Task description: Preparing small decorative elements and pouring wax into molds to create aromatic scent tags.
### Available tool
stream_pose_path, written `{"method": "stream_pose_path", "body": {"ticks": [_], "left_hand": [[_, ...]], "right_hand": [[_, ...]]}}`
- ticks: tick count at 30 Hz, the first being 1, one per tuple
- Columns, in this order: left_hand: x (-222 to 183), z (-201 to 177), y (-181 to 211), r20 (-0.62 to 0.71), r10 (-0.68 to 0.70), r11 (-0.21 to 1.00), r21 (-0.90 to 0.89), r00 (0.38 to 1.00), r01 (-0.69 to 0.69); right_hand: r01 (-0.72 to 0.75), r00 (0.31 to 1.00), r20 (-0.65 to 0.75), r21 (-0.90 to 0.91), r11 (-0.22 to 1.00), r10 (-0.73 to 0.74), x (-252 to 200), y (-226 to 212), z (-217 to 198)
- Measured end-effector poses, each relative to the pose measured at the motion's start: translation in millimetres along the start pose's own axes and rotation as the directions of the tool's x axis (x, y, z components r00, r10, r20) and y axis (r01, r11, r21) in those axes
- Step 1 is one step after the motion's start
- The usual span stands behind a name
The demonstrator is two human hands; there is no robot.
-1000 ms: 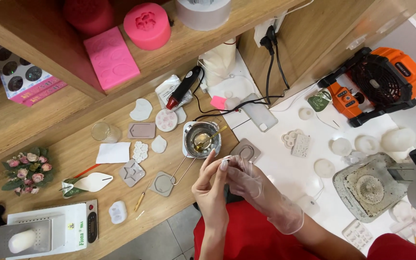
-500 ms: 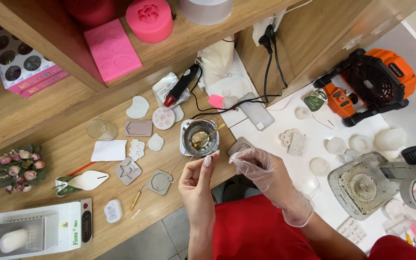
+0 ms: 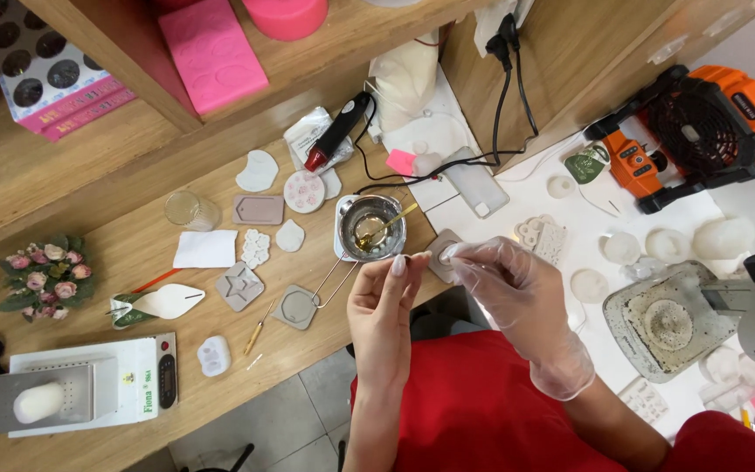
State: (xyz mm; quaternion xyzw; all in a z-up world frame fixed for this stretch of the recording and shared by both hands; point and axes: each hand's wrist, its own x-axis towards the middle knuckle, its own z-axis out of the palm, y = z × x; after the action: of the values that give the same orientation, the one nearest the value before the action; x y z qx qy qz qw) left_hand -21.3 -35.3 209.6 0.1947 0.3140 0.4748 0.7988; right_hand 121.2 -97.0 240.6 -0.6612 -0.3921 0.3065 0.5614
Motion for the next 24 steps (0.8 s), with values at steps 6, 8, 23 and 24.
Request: {"method": "stream_pose_path", "body": {"ticks": [6,8,23,24], "left_hand": [[-3.3,13.6,-5.9,-0.124,0.002,0.995,0.104,0.992,0.011],[-5.3,16.8,-7.3,-0.142,0.026,0.993,0.114,0.99,-0.01],[-14.7,42.8,10.1,-0.067,0.177,0.949,0.275,0.982,-0.153],[-14.5,42.1,9.3,-0.066,0.171,0.946,0.29,0.983,-0.145]], "right_hand": [[-0.072,0.992,-0.114,-0.096,0.993,0.061,1.7,-39.7,12.6],[-0.079,0.99,-0.122,-0.093,0.993,0.067,0.9,-47.7,18.2],[-0.145,0.986,-0.083,0.004,0.989,0.145,-0.8,-28.7,16.5],[-0.128,0.989,-0.08,-0.014,0.992,0.126,-0.9,-28.3,17.9]]}}
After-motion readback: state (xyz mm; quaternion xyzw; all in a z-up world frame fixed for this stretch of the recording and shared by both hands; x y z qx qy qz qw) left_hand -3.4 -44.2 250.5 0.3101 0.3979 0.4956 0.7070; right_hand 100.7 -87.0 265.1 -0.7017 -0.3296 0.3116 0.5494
